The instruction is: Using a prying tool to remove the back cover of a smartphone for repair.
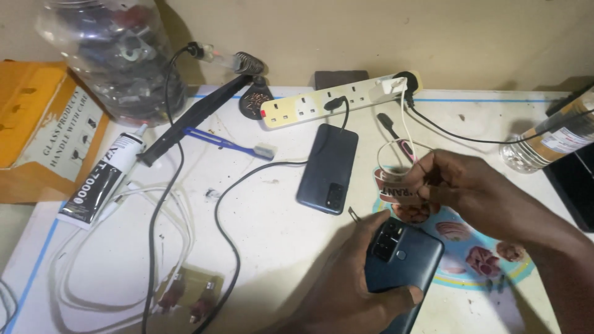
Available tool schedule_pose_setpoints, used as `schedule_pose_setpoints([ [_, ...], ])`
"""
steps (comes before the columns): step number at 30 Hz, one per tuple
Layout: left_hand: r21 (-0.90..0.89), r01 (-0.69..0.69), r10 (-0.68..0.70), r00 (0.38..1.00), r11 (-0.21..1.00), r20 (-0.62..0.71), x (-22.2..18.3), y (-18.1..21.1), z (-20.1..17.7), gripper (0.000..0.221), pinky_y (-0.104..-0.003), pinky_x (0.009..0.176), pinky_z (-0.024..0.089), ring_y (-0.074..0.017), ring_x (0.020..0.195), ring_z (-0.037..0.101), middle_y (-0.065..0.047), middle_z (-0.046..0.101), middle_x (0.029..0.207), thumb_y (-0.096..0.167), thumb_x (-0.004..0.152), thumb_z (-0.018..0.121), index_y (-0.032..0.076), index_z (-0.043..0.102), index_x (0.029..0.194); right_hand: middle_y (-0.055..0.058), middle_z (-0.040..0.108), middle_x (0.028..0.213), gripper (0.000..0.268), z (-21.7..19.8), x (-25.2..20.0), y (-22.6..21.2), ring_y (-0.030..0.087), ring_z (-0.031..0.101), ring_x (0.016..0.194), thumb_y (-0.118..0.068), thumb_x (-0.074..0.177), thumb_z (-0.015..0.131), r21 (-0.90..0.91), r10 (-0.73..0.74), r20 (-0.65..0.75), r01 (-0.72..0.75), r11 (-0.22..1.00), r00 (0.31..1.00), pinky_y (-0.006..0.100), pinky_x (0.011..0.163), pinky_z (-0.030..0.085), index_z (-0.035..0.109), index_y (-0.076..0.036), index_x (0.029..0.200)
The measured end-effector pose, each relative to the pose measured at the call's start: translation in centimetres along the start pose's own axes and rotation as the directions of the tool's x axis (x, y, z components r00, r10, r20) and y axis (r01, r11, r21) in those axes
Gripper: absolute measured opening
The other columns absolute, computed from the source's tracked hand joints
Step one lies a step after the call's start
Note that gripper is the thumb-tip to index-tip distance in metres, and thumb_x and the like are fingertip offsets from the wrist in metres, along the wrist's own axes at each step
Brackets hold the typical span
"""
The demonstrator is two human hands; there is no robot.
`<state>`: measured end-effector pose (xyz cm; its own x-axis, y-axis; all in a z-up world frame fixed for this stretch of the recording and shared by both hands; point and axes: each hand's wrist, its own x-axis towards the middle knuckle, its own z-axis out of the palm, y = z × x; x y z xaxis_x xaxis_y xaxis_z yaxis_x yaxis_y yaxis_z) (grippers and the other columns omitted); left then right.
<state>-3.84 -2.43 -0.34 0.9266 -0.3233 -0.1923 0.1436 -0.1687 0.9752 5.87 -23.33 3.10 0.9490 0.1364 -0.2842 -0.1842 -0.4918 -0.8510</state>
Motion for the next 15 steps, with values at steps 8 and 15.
schedule_pose_setpoints([
  [8,0.075,-0.022,0.015,0.996,0.997,0.09,0.0,1.5,-0.7,0.081,-0.03,0.094,0.052,-0.0164,0.112,0.069,0.001,0.072,0.122,0.039,0.061,0.063,0.021,0.055,0.14,-0.004,0.079,0.099,0.021,9.1,3.0,-11.1,0.013,0.072,0.086,-0.007,0.088,0.062,-0.555,-0.171,0.452,0.427,0.714,0.875,0.031,0.074,0.054,0.077,-0.019,0.095],
  [15,-0.04,0.131,-0.124,0.984,0.991,0.131,-0.2,2.5,-1.1,0.072,-0.027,0.099,0.054,-0.0124,0.12,0.071,-0.001,0.074,0.126,0.032,0.063,0.063,0.015,0.061,0.133,0.001,0.059,0.074,0.028,18.3,9.8,-10.9,0.023,0.053,0.076,0.01,0.057,0.053,-0.453,-0.57,0.609,0.832,0.321,0.552,0.039,0.06,0.035,0.05,-0.015,0.069],
])
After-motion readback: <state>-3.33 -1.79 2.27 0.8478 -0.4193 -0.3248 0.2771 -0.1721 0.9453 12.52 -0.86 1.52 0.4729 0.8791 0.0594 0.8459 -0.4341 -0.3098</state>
